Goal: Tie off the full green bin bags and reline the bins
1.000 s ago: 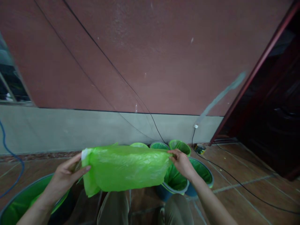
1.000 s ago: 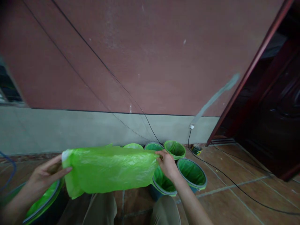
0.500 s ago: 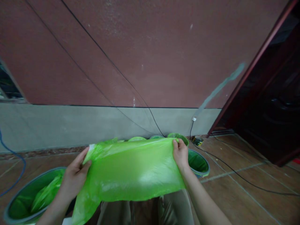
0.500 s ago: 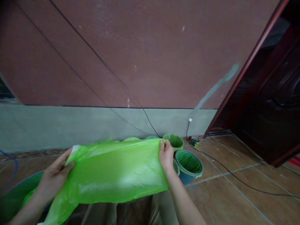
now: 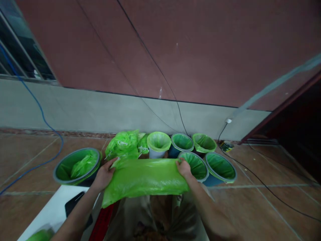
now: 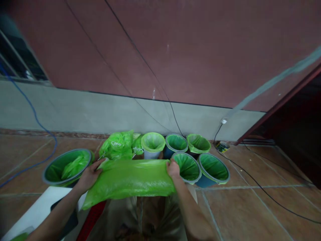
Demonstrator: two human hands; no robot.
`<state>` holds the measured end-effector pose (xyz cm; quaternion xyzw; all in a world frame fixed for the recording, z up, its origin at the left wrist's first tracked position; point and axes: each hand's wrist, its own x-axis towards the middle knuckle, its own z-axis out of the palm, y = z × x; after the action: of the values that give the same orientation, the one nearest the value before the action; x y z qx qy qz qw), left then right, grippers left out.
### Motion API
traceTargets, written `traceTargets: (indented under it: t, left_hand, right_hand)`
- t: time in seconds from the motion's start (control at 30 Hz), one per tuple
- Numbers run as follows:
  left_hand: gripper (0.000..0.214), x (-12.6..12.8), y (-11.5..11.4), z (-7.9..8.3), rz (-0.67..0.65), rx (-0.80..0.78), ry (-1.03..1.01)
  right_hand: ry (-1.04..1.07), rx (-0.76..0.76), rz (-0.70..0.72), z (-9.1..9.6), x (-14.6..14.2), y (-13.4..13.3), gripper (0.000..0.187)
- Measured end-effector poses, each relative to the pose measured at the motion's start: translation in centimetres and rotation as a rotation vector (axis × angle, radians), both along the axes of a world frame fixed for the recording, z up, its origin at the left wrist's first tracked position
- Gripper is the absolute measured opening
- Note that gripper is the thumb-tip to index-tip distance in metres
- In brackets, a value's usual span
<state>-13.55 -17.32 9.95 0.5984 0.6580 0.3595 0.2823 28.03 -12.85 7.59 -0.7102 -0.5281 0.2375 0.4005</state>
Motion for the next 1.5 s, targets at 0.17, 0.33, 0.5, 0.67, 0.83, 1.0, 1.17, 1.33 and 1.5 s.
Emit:
traceTargets:
  t: [0.17, 0.33, 0.5, 0.67, 0.83, 1.0, 1.17, 1.33, 1.5]
  left_hand:
    - [0.061, -0.7, 0.3, -0.8, -0.039, -0.025, 0.037]
    - [0.06, -1.3, 0.4, -2.4, -0.045, -0.031, 0.089]
    - [0.057, -1.7, 0.2, -4.1, -0.08, -0.062, 0.152]
    - [0.058, -0.8, 0.1, -6.6, -0.081, -0.104, 0.137]
    - [0.056, 1.0, -0.4, -9.0, 0.001, -0.152, 0.059]
    - [0.051, -0.3, -0.9, -8.1, 0.039, -0.185, 0.119]
    - [0.056, 0.4, 0.5, -1.1, 0.131, 0.049, 0.375]
    - [0.06, 8.0, 0.7, 1.3, -0.128, 0.204, 0.327]
    - [0.061, 10.0, -1.4, -6.2, -0.129, 0.008, 0.283]
  right_hand:
    - [-0.137, 0.129, 0.27, 4.4, -4.5, -1.0, 0.052]
    - [-0.183, 0.012, 0.506, 2.5, -12.3, -6.5, 0.069]
    - [-0.035, -0.215, 0.383, -3.6, -15.5, -9.5, 0.077]
    - [0.172, -0.216, 0.368, -6.3, -16.4, -9.6, 0.078]
    - [0.292, -0.206, 0.359, -6.6, -16.8, -9.7, 0.071]
    - [0.278, -0.161, 0.359, -4.7, -15.2, -9.4, 0.071]
    - [0.127, -0.023, 0.331, -0.7, -12.8, -6.1, 0.068]
    - [0.103, -0.015, 0.338, 0.2, -15.0, -3.7, 0.07]
    - [0.252, -0.096, 0.267, -4.9, -19.1, -5.1, 0.07]
